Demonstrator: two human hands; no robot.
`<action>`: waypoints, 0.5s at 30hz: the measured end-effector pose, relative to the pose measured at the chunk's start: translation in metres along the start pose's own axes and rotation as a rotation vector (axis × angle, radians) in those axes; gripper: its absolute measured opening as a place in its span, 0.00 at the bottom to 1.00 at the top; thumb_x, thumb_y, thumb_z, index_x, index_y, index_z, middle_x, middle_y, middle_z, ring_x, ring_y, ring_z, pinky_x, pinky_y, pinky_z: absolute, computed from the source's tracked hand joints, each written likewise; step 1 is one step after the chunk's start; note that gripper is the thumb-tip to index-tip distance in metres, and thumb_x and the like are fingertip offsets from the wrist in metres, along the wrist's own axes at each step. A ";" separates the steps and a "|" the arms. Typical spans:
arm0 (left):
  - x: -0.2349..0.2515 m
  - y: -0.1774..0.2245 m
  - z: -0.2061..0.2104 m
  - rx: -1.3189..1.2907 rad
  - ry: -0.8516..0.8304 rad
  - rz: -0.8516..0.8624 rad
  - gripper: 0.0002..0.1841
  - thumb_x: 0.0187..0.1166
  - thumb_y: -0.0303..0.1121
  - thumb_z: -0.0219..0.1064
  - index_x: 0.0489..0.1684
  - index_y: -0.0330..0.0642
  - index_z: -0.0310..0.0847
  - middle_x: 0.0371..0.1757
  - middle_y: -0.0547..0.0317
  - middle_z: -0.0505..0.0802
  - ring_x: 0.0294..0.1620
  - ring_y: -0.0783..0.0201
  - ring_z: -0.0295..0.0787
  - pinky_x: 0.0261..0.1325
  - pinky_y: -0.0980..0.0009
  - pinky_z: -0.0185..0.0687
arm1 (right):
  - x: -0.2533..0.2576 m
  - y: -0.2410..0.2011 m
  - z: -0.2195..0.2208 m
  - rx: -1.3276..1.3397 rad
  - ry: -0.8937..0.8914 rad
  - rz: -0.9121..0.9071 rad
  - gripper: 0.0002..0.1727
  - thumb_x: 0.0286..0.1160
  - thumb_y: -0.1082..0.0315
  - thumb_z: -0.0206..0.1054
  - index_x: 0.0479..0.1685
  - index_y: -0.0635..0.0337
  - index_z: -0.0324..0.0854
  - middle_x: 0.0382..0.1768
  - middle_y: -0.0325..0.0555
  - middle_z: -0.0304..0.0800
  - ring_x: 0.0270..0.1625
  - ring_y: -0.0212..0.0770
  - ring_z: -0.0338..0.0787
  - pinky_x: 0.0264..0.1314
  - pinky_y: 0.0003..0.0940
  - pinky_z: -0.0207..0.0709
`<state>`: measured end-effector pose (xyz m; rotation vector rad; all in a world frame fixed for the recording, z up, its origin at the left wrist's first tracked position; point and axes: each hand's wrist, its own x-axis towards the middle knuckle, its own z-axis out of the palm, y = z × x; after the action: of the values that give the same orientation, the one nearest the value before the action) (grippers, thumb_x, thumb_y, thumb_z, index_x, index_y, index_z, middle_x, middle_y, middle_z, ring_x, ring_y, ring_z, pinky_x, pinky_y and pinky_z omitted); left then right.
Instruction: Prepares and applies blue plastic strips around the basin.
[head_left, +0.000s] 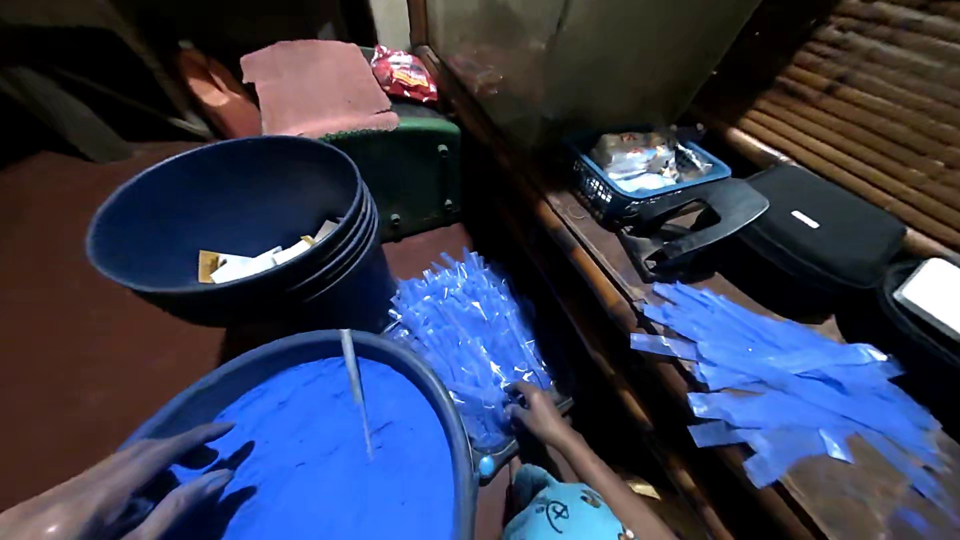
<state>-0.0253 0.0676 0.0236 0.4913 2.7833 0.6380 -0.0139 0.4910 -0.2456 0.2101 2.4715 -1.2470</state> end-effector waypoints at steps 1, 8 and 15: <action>0.001 -0.001 0.001 0.001 -0.007 -0.001 0.24 0.88 0.38 0.62 0.74 0.27 0.76 0.61 0.25 0.88 0.54 0.32 0.90 0.60 0.39 0.83 | 0.002 0.004 0.008 0.057 -0.042 -0.010 0.29 0.76 0.67 0.72 0.77 0.65 0.75 0.70 0.63 0.82 0.67 0.55 0.86 0.75 0.52 0.77; 0.008 0.003 0.002 0.013 -0.044 0.016 0.24 0.88 0.38 0.63 0.73 0.25 0.77 0.61 0.24 0.88 0.57 0.31 0.90 0.63 0.38 0.82 | 0.006 -0.010 0.026 0.254 0.007 0.012 0.39 0.71 0.67 0.77 0.85 0.58 0.68 0.64 0.60 0.87 0.58 0.51 0.91 0.66 0.49 0.82; 0.005 0.009 0.001 0.015 -0.006 0.023 0.22 0.86 0.36 0.64 0.70 0.25 0.79 0.58 0.26 0.90 0.54 0.32 0.90 0.60 0.37 0.82 | 0.006 -0.019 0.031 0.102 -0.049 -0.033 0.25 0.89 0.58 0.59 0.76 0.66 0.77 0.71 0.63 0.83 0.71 0.56 0.85 0.79 0.52 0.73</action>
<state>-0.0273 0.0774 0.0259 0.5275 2.7827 0.6194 -0.0165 0.4549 -0.2508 0.1643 2.3818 -1.3762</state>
